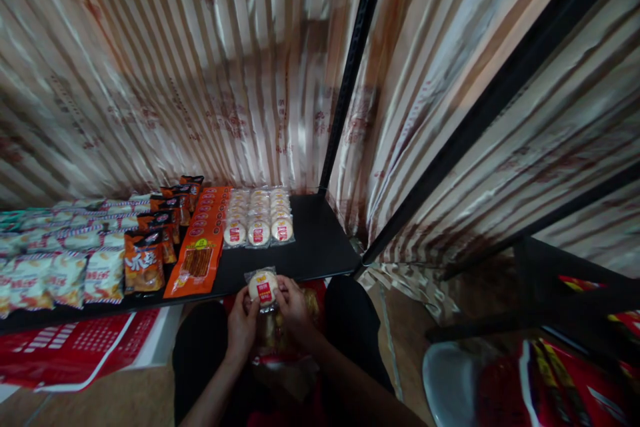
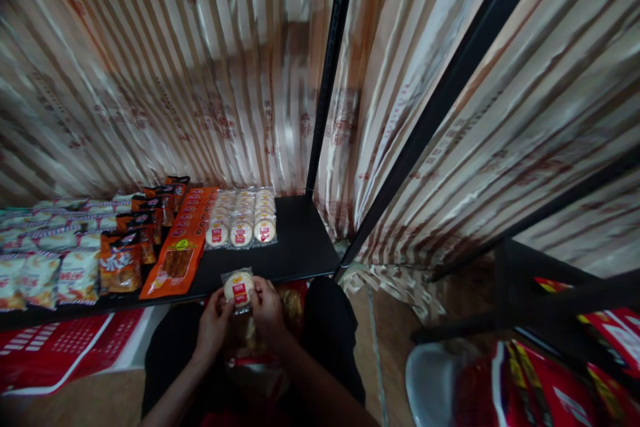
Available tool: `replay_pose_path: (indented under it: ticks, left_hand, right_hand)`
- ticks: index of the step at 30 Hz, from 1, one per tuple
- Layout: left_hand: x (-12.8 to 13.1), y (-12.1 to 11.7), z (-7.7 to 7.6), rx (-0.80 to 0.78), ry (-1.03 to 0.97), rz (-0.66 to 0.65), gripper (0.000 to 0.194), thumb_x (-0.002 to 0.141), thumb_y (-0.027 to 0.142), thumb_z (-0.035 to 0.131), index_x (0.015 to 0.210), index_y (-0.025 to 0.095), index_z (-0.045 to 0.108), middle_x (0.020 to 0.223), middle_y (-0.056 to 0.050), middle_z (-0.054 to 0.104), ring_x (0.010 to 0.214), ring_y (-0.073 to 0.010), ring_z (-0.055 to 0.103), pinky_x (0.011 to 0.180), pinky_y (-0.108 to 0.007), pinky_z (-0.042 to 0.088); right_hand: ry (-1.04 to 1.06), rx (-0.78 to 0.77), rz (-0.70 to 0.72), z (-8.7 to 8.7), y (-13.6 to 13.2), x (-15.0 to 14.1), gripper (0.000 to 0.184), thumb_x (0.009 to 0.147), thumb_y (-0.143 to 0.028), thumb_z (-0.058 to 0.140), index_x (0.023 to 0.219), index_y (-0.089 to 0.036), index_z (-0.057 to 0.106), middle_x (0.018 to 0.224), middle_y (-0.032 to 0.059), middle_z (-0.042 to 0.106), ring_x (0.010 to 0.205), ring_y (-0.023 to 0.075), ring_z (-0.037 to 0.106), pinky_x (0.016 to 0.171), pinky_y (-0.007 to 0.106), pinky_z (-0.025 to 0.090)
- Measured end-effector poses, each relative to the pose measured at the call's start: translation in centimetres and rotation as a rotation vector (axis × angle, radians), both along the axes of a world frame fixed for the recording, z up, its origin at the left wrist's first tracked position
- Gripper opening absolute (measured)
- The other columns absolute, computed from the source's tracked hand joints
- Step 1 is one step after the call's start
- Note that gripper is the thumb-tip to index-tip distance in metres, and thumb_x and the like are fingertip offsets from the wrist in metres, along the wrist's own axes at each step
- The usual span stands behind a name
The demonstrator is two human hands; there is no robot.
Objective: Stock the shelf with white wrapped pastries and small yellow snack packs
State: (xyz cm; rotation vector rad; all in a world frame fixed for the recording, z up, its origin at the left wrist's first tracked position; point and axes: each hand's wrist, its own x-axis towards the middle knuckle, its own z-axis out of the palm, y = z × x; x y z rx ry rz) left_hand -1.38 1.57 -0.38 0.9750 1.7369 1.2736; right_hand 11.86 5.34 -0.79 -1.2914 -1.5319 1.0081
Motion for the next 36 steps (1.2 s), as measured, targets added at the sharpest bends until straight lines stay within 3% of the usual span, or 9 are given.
replay_pose_path:
  ticks: [11, 16, 20, 25, 32, 36]
  left_hand:
    - [-0.7, 2.7, 1.0, 0.064, 0.042, -0.062, 0.032, 0.074, 0.039, 0.053, 0.099, 0.018, 0.055, 0.084, -0.005, 0.067, 0.076, -0.0183, 0.064, 0.071, -0.029, 0.049]
    - [-0.7, 4.1, 1.9, 0.124, 0.296, -0.021, 0.029, 0.075, 0.031, 0.051, 0.097, 0.015, 0.06, 0.089, -0.008, 0.061, 0.08, -0.0193, 0.06, 0.077, -0.032, 0.047]
    - [-0.8, 5.1, 2.5, 0.086, 0.48, -0.027, 0.032, 0.078, 0.025, 0.047, 0.103, 0.012, 0.061, 0.09, -0.009, 0.056, 0.081, -0.0195, 0.058, 0.078, -0.032, 0.047]
    - [-1.1, 6.2, 2.1, 0.025, 0.642, -0.03, 0.033, 0.081, 0.023, 0.045, 0.109, 0.013, 0.059, 0.093, -0.009, 0.054, 0.087, -0.0194, 0.056, 0.081, -0.031, 0.046]
    - [-1.1, 7.5, 2.2, -0.048, 0.744, -0.032, 0.034, 0.083, 0.022, 0.043, 0.111, 0.011, 0.059, 0.095, -0.01, 0.055, 0.09, -0.019, 0.056, 0.082, -0.028, 0.045]
    - [-1.1, 8.2, 2.7, -0.074, 0.784, -0.031, 0.034, 0.083, 0.022, 0.043, 0.111, 0.011, 0.059, 0.097, -0.011, 0.056, 0.092, -0.0192, 0.055, 0.083, -0.029, 0.044]
  right_hand:
    - [-0.136, 0.02, -0.025, 1.4, 2.7, -0.3, 0.031, 0.079, -0.027, 0.049, 0.106, -0.022, 0.062, 0.085, 0.0036, 0.058, 0.071, 0.0144, 0.057, 0.065, 0.024, 0.048]
    - [-0.126, -0.017, -0.063, 0.9, 3.9, -0.6, 0.033, 0.075, -0.024, 0.049, 0.105, -0.021, 0.064, 0.084, 0.0041, 0.057, 0.07, 0.0149, 0.057, 0.066, 0.025, 0.048]
    - [-0.138, -0.001, -0.062, 0.8, 4.5, -0.9, 0.033, 0.075, -0.023, 0.049, 0.104, -0.019, 0.064, 0.082, 0.0045, 0.057, 0.07, 0.0156, 0.057, 0.065, 0.025, 0.047]
    - [-0.171, 0.02, -0.083, 0.9, 5.3, -1.3, 0.032, 0.075, -0.021, 0.049, 0.103, -0.023, 0.064, 0.08, 0.0024, 0.057, 0.068, 0.0146, 0.055, 0.067, 0.025, 0.046]
    - [-0.132, -0.05, -0.075, 0.4, 6.3, -2.2, 0.04, 0.075, -0.016, 0.046, 0.114, -0.021, 0.058, 0.093, 0.0047, 0.056, 0.058, 0.0111, 0.057, 0.059, 0.024, 0.048]
    - [-0.16, -0.024, -0.071, 0.6, 6.8, -2.6, 0.044, 0.074, -0.013, 0.047, 0.117, -0.018, 0.054, 0.095, 0.0065, 0.055, 0.066, 0.0128, 0.06, 0.064, 0.025, 0.05]
